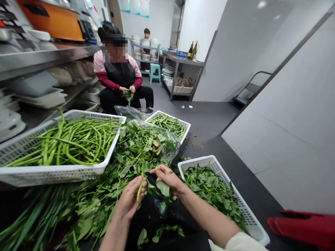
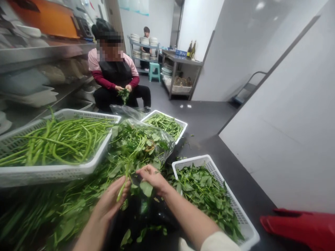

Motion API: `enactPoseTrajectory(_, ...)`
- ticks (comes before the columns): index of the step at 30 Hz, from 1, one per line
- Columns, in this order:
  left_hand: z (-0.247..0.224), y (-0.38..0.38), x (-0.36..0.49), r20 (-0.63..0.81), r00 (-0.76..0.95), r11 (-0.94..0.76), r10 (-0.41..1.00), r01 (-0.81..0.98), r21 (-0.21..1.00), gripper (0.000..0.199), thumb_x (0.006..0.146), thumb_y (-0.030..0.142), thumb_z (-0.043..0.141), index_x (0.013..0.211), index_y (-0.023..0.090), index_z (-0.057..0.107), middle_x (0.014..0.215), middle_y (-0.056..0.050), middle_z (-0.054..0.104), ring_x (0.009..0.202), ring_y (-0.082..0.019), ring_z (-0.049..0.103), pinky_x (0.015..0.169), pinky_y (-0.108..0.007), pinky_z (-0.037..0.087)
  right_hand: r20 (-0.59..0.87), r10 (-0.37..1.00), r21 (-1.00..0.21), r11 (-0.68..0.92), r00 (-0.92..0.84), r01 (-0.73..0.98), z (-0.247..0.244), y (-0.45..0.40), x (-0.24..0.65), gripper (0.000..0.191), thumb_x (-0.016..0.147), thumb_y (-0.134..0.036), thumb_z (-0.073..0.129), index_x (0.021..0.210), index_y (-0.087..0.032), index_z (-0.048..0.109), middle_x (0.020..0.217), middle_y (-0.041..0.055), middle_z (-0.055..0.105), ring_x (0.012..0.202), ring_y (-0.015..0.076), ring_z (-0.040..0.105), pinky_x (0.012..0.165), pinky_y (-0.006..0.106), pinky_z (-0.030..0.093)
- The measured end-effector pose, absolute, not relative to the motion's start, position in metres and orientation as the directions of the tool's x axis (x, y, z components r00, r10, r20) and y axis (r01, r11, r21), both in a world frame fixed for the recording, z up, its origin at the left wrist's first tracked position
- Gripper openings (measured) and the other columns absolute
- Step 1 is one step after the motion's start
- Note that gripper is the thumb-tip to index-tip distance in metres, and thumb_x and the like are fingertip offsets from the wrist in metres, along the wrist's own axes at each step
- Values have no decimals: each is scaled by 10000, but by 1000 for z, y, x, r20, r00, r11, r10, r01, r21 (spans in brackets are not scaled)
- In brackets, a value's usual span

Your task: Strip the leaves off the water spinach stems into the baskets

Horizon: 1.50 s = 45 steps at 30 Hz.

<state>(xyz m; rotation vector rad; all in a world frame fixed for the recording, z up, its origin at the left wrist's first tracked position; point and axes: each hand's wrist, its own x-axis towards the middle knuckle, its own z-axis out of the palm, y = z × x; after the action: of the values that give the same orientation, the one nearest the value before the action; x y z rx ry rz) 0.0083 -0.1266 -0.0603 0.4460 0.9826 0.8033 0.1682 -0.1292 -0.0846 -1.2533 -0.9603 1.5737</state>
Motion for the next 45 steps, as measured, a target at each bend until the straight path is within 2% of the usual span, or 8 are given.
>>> enactPoseTrajectory(5,-66,-131,15,-527,300,595,795,-215,774,470,465,473,810,602,151,495,435,82,451,365,-7,355,347,-108,244,-198,901,-975,-222,-386,-20,-86,-128,162,273,604,-367,738,714,-146,621,600,-44,523,560,81,437,552,220,332)
enactPoseTrajectory(11,-63,-142,21,-550,310,611,776,-150,778,535,413,544,793,589,166,457,448,84,445,383,-15,344,371,-129,232,-241,968,-967,-234,69,-103,-98,-98,188,248,620,-325,714,546,-155,548,499,-63,461,523,72,403,540,212,319)
enactPoseTrajectory(17,-72,-140,32,-449,177,458,876,-13,889,468,509,558,707,523,182,430,436,68,440,392,-48,354,398,-168,256,-274,942,-915,-318,-194,-249,-104,-120,168,307,583,-410,744,595,-133,611,520,-37,525,485,62,419,493,204,322)
enactPoseTrajectory(25,-93,-142,24,-371,154,342,916,185,921,404,587,542,632,530,195,434,419,72,400,390,-66,316,408,-186,224,-496,858,-834,-427,135,-348,-143,-78,155,266,673,-371,658,585,-146,548,385,-70,401,364,70,379,398,194,338)
enactPoseTrajectory(31,-81,-141,9,-355,99,325,929,238,915,410,565,545,640,511,193,436,412,63,406,399,-71,320,421,-187,231,-555,796,-832,-530,240,-165,-178,-52,193,171,704,-306,605,639,-153,563,444,-32,495,430,115,480,432,213,394)
enactPoseTrajectory(37,-50,-126,-5,-347,80,311,934,294,904,438,529,577,670,463,188,479,413,37,442,415,-89,356,426,-206,271,-603,743,-732,-660,291,169,-219,-94,248,102,604,-171,666,573,-179,569,573,16,608,724,195,615,640,250,452)
enactPoseTrajectory(41,-30,-92,-23,-216,-114,242,970,336,910,406,536,571,663,490,198,512,428,42,456,427,-96,358,420,-219,291,-686,695,-614,-712,216,341,-243,-133,252,273,374,-6,728,478,-187,553,580,7,631,800,255,632,741,313,458)
enactPoseTrajectory(45,-3,-42,-63,-22,-386,238,922,522,819,260,619,457,621,560,219,534,485,40,495,499,-126,410,453,-232,296,-686,702,-610,-698,191,376,-241,-129,249,236,447,-36,723,445,-166,527,665,74,657,929,307,619,773,349,458)
